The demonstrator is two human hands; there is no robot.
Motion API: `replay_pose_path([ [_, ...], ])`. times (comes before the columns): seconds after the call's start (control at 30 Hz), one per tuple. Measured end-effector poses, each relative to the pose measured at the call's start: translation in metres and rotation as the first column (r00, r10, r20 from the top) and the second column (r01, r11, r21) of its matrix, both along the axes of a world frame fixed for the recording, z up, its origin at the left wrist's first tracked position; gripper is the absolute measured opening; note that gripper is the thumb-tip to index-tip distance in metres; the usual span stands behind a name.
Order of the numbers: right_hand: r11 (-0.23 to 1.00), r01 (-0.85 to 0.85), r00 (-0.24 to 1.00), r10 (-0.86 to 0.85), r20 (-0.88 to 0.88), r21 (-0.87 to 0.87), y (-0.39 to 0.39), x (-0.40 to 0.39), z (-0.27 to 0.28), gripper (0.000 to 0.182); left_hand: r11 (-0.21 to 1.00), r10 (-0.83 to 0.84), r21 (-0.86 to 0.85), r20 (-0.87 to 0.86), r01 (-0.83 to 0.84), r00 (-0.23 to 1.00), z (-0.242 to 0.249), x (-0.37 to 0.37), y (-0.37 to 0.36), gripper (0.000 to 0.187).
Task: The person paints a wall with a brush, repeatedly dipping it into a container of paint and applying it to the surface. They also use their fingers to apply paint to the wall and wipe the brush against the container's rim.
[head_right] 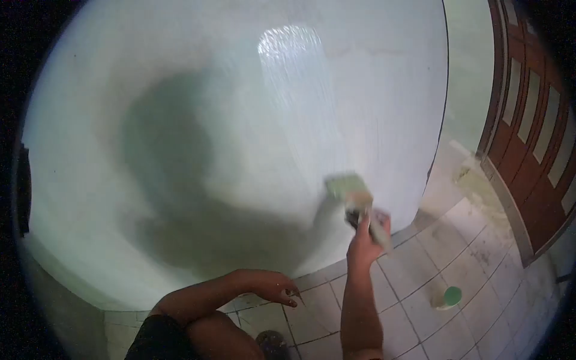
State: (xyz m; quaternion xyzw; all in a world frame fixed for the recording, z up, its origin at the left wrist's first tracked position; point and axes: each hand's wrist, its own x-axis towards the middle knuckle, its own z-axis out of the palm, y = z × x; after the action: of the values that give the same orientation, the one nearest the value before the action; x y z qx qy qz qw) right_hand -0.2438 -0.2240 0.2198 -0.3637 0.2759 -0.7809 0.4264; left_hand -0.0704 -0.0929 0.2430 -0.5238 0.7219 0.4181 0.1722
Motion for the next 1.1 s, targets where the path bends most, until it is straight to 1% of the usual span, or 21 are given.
replay_pose_path([
  [0.03, 0.994, 0.06, 0.99, -0.071, -0.121, -0.087, -0.005, -0.006, 0.045, 0.022, 1.0, 0.001, 0.024, 0.006, -0.001, 1.0, 0.003, -0.001, 0.001, 0.055],
  [0.07, 0.989, 0.069, 0.997, -0.072, -0.015, -0.127, -0.007, -0.005, 0.094, 0.018, 0.999, 0.0, 0.05, 0.013, -0.001, 1.0, 0.005, -0.001, 0.001, 0.055],
  [0.1, 0.947, 0.107, 0.994, -0.11, 0.01, -0.304, -0.024, -0.008, 0.129, 0.01, 0.999, -0.002, 0.044, 0.005, 0.002, 1.0, 0.006, -0.001, -0.007, 0.055],
  [0.13, 0.924, 0.007, 0.983, 0.063, 0.171, -0.383, -0.012, -0.003, 0.182, 0.012, 1.0, -0.021, 0.022, -0.006, 0.021, 1.0, 0.005, 0.0, -0.008, 0.054],
  [0.27, 0.789, 0.032, 0.998, 0.011, 0.066, -0.614, -0.033, 0.022, 0.264, 0.012, 0.998, -0.041, -0.054, -0.038, 0.039, 0.998, 0.016, 0.0, -0.007, 0.054],
  [0.33, 0.714, 0.157, 0.952, -0.293, -0.087, -0.683, -0.04, 0.028, 0.249, 0.014, 0.998, -0.053, -0.029, -0.042, 0.052, 0.998, 0.019, -0.002, -0.01, 0.055],
  [0.37, 0.724, 0.159, 0.928, -0.341, -0.148, -0.671, -0.041, 0.031, 0.229, 0.016, 0.998, -0.058, -0.016, -0.038, 0.058, 0.998, 0.02, -0.003, -0.011, 0.055],
  [0.4, 0.708, 0.215, 0.829, -0.496, -0.258, -0.673, -0.034, 0.028, 0.203, 0.016, 0.998, -0.061, -0.007, -0.042, 0.061, 0.997, 0.022, -0.003, -0.01, 0.055],
  [0.43, 0.794, 0.185, 0.83, -0.441, -0.341, -0.579, -0.025, 0.028, 0.172, 0.015, 0.998, -0.056, -0.013, -0.038, 0.056, 0.998, 0.024, -0.003, -0.009, 0.055],
  [0.5, 0.848, 0.196, 0.813, -0.422, -0.402, -0.493, -0.017, 0.028, 0.097, 0.012, 0.998, -0.059, -0.016, -0.038, 0.059, 0.998, 0.023, -0.002, -0.011, 0.055],
  [0.57, 0.949, 0.15, 0.86, -0.264, -0.438, -0.278, 0.004, 0.024, 0.042, 0.011, 0.998, -0.058, -0.005, -0.03, 0.058, 0.998, 0.018, 0.0, -0.008, 0.055],
  [0.67, 0.938, 0.223, 0.819, -0.328, -0.47, -0.266, 0.01, 0.002, 0.062, 0.009, 0.999, -0.03, 0.016, -0.007, 0.031, 1.0, 0.031, -0.005, -0.003, 0.054],
  [0.73, 0.876, 0.182, 0.898, -0.333, -0.288, -0.447, -0.01, 0.003, 0.125, 0.01, 0.999, -0.026, 0.035, -0.023, 0.026, 0.999, 0.031, -0.005, -0.001, 0.054],
  [0.8, 0.847, 0.104, 0.977, -0.185, -0.105, -0.522, -0.021, 0.011, 0.197, 0.013, 0.998, -0.021, 0.066, -0.044, 0.024, 0.999, 0.026, -0.006, -0.002, 0.053],
  [0.83, 0.734, 0.126, 0.98, -0.196, -0.031, -0.667, -0.045, 0.022, 0.22, 0.013, 0.999, -0.031, 0.042, -0.036, 0.032, 0.999, 0.024, -0.006, -0.004, 0.053],
  [0.87, 0.788, -0.018, 0.996, -0.04, -0.081, -0.616, -0.028, 0.024, 0.246, 0.012, 0.999, -0.042, 0.016, -0.026, 0.043, 0.999, 0.023, -0.005, -0.006, 0.052],
  [0.93, 0.827, -0.167, 0.986, 0.128, -0.11, -0.536, -0.021, 0.027, 0.248, 0.012, 0.999, -0.032, -0.003, -0.023, 0.032, 0.999, 0.024, -0.003, -0.007, 0.053],
  [0.97, 0.85, -0.062, 0.988, -0.021, -0.152, -0.523, -0.028, 0.028, 0.222, 0.011, 0.997, -0.028, -0.067, -0.014, 0.027, 0.999, 0.025, -0.003, -0.008, 0.053],
  [1.03, 0.835, 0.146, 0.918, -0.314, -0.242, -0.531, -0.041, 0.033, 0.163, 0.01, 0.999, -0.025, -0.041, -0.019, 0.025, 0.999, 0.025, -0.006, -0.007, 0.053],
  [1.07, 0.856, 0.125, 0.941, -0.262, -0.214, -0.501, -0.027, 0.032, 0.13, 0.013, 0.999, -0.022, -0.026, -0.018, 0.021, 1.0, 0.025, -0.007, -0.009, 0.053],
  [1.1, 0.943, 0.072, 0.951, -0.163, -0.261, -0.325, -0.015, 0.032, 0.087, 0.016, 0.999, -0.024, -0.024, -0.017, 0.023, 1.0, 0.025, -0.009, -0.009, 0.053],
])
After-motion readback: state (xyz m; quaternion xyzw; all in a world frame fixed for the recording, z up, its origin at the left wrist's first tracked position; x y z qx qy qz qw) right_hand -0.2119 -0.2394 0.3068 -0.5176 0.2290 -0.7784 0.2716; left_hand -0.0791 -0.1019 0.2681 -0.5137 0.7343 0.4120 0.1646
